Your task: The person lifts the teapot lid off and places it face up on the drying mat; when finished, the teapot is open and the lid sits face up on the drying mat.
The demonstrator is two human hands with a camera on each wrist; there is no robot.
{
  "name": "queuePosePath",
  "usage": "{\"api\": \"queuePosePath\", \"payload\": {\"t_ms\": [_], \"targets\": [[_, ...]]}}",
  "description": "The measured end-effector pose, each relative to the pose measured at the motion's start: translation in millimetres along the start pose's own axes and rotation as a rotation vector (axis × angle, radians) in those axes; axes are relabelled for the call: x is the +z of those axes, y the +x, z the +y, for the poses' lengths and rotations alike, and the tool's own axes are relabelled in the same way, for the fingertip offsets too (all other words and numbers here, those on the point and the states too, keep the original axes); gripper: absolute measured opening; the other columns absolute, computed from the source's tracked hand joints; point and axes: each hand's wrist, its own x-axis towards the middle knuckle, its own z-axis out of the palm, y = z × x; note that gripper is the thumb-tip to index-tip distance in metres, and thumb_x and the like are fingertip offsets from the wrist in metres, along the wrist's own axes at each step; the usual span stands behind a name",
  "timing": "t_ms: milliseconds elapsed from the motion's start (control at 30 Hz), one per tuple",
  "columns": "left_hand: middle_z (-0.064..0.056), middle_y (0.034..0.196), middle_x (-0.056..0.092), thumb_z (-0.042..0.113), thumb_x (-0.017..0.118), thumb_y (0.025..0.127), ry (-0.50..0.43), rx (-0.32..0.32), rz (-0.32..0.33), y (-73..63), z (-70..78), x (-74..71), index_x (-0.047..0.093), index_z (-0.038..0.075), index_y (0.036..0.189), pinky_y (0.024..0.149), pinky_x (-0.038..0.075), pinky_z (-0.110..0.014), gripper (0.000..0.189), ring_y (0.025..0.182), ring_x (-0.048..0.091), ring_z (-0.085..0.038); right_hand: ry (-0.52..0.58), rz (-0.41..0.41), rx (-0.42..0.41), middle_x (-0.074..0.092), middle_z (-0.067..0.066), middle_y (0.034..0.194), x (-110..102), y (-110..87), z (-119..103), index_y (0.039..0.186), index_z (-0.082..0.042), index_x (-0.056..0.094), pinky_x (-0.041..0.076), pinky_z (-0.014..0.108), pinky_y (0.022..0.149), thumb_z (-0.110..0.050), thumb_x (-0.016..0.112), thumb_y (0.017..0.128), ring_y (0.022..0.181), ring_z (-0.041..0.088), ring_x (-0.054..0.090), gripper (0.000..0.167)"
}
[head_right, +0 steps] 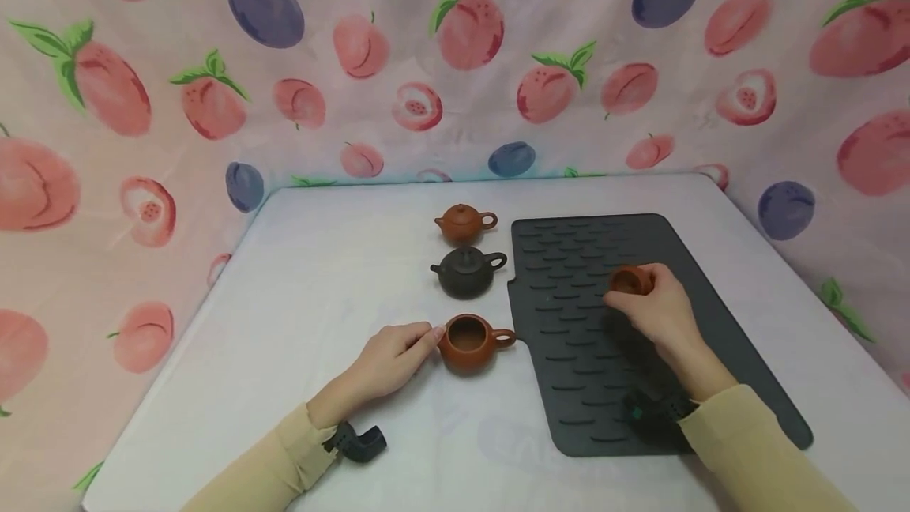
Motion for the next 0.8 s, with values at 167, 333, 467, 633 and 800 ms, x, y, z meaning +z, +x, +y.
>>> {"api": "queuePosePath", "payload": {"t_ms": [167,333,467,633,800], "targets": [[0.01,0.062,0.045,0.059,0.036,0.107,-0.002,0.001,0.003,0.9,-2.0,-0.2,0.052,0.027,0.073,0.059,0.038,-0.03,0.05,0.063,0.049,-0.01,-0.169,-0.018,-0.04,0.06,0.027,0.107,-31.7,10.3,26.4,0.126,0.01,0.047,0.053,0.032,0.056,-0.025,0.075,0.093,0.07,0.017,0.062,0.056],[0.009,0.062,0.043,0.06,0.035,0.107,-0.006,0.008,-0.008,1.2,-4.6,0.9,0.052,0.026,0.073,0.057,0.036,-0.029,0.051,0.061,0.046,-0.009,-0.411,-0.006,-0.111,0.065,0.026,0.096,-58.0,13.1,50.5,0.116,0.007,0.056,0.048,0.041,0.062,-0.029,0.076,0.09,0.075,0.034,0.065,0.049],[0.009,0.062,0.042,0.059,0.036,0.107,-0.008,0.005,-0.011,0.4,-3.8,0.1,0.051,0.026,0.073,0.057,0.035,-0.029,0.05,0.06,0.045,-0.009,-0.503,-0.019,-0.124,0.062,0.033,0.101,-70.9,14.3,62.9,0.116,0.01,0.054,0.046,0.056,0.072,-0.03,0.076,0.09,0.091,0.05,0.059,0.053],[0.01,0.062,0.043,0.059,0.037,0.107,-0.012,0.01,-0.004,0.3,-2.5,-0.8,0.051,0.026,0.073,0.058,0.036,-0.029,0.05,0.061,0.046,-0.009,-0.542,-0.042,-0.036,0.057,0.041,0.109,-81.6,10.7,68.4,0.124,0.015,0.045,0.044,0.064,0.076,-0.039,0.071,0.093,0.096,0.057,0.055,0.067],[0.01,0.062,0.042,0.059,0.038,0.107,-0.017,0.017,0.0,1.3,-2.3,-1.5,0.052,0.026,0.073,0.058,0.036,-0.029,0.049,0.062,0.046,-0.009,-0.587,-0.051,-0.023,0.054,0.044,0.112,-85.8,9.1,68.0,0.128,0.02,0.042,0.044,0.066,0.077,-0.046,0.068,0.095,0.097,0.06,0.054,0.078]]}}
